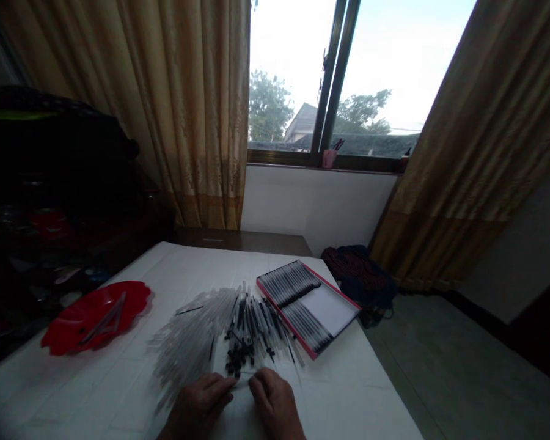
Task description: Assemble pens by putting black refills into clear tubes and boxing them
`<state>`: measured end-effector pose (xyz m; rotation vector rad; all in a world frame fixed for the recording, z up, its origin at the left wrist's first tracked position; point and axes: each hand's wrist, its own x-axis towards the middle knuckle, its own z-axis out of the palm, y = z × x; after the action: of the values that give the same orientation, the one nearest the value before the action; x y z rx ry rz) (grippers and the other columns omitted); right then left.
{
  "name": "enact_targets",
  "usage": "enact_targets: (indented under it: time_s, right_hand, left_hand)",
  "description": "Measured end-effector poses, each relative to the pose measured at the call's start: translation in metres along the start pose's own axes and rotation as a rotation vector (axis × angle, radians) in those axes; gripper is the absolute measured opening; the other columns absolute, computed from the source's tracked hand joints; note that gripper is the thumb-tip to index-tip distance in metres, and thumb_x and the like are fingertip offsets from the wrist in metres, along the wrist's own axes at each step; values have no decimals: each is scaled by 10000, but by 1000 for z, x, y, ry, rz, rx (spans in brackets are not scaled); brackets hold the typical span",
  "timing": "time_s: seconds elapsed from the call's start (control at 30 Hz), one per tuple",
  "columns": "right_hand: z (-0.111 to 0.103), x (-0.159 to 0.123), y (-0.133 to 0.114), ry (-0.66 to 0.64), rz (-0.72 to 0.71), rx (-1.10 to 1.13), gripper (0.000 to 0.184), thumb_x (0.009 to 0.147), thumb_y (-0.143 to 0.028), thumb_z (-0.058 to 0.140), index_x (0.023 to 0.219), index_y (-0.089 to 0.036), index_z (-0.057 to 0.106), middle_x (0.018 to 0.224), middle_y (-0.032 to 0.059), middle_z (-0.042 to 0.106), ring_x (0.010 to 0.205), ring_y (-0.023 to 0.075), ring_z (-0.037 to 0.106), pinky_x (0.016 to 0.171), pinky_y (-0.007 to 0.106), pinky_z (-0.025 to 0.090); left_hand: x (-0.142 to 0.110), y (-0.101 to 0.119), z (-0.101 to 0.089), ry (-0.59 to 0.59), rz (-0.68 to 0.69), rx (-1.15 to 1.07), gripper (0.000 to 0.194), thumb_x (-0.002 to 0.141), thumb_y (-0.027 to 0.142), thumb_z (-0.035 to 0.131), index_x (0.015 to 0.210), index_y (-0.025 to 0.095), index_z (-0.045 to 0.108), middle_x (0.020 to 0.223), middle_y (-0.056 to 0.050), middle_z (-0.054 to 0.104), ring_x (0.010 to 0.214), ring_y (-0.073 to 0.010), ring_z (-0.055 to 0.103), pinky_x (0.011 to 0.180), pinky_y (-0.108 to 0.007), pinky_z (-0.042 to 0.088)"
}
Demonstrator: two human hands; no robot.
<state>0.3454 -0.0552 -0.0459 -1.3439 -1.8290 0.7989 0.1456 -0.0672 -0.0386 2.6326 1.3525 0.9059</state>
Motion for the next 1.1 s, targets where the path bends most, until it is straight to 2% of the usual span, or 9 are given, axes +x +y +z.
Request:
enact_targets:
  time_s: [0.1, 0.23, 0.3, 0.4, 0.47, 0.53, 0.67, 0.87, 1.1]
  right_hand:
    - [-1, 1, -5, -94, -71, 67, 384, 842, -466, 528, 1081, -206, 677, 871, 69, 714, 716, 193, 645, 670, 268, 476]
    - [-2, 2, 0, -112, -67, 102, 332, 846, -466, 523, 839, -217, 743, 793, 70, 722, 747, 218, 654, 714, 297, 483]
    - [-4, 2, 9, -31, 7, 172, 387, 840, -513, 509, 829, -192, 725, 731, 62, 693, 656, 199, 627, 625, 280, 483]
    - [-5, 3, 27, 103, 135, 370, 493, 794, -616, 518, 867, -160, 692, 665, 40, 642, 519, 158, 560, 483, 249, 442]
    - [-4, 4, 37, 180, 187, 485, 517, 762, -638, 555, 893, -154, 682, 680, 38, 643, 498, 142, 541, 475, 244, 436]
    - [-3, 4, 42, 226, 213, 551, 509, 738, -627, 600, 913, -157, 682, 720, 46, 659, 514, 139, 547, 503, 250, 447]
    - [-4, 3, 42, 234, 252, 557, 548, 687, -631, 651, 964, -163, 715, 695, 47, 673, 537, 156, 563, 531, 266, 460]
    - [-14, 2, 22, 234, 242, 481, 544, 611, -627, 691, 917, -183, 763, 635, 37, 659, 551, 174, 568, 553, 281, 482]
    - [-14, 1, 22, 220, 277, 503, 488, 571, -630, 708, 800, -201, 760, 658, 40, 676, 552, 185, 573, 532, 268, 486]
  left_hand:
    - [2, 4, 0, -29, 16, 9, 172, 823, 185, 594, 974, 263, 618, 801, -4, 719, 706, -175, 689, 612, -232, 527]
    - [2, -4, -15, -37, 10, 20, 201, 809, 255, 627, 1010, 258, 611, 868, -14, 738, 756, -191, 695, 664, -255, 532]
    - [1, -21, -36, -53, -52, 61, 226, 835, 291, 593, 1059, 266, 611, 955, -28, 731, 852, -205, 685, 742, -278, 524]
    - [2, -61, -77, -100, -285, 169, 251, 904, 272, 451, 1084, 270, 627, 1059, -43, 704, 984, -201, 642, 857, -297, 477]
    - [3, -90, -101, -197, -489, 256, 304, 914, 254, 402, 1120, 268, 625, 1135, -45, 668, 1066, -204, 598, 890, -307, 446]
    - [3, -116, -116, -255, -550, 271, 304, 877, 203, 427, 1057, 246, 668, 1085, -56, 682, 1004, -212, 625, 837, -306, 458]
    - [5, -145, -121, -348, -595, 256, 268, 830, 221, 479, 967, 273, 702, 1027, -40, 700, 951, -194, 644, 776, -266, 452]
    - [14, -152, -118, -408, -603, 216, 189, 744, 215, 535, 819, 283, 694, 907, -22, 711, 887, -208, 635, 734, -275, 426]
    - [25, -139, -128, -232, -658, 60, 162, 769, 248, 502, 836, 229, 648, 862, -48, 696, 895, -247, 627, 799, -348, 435]
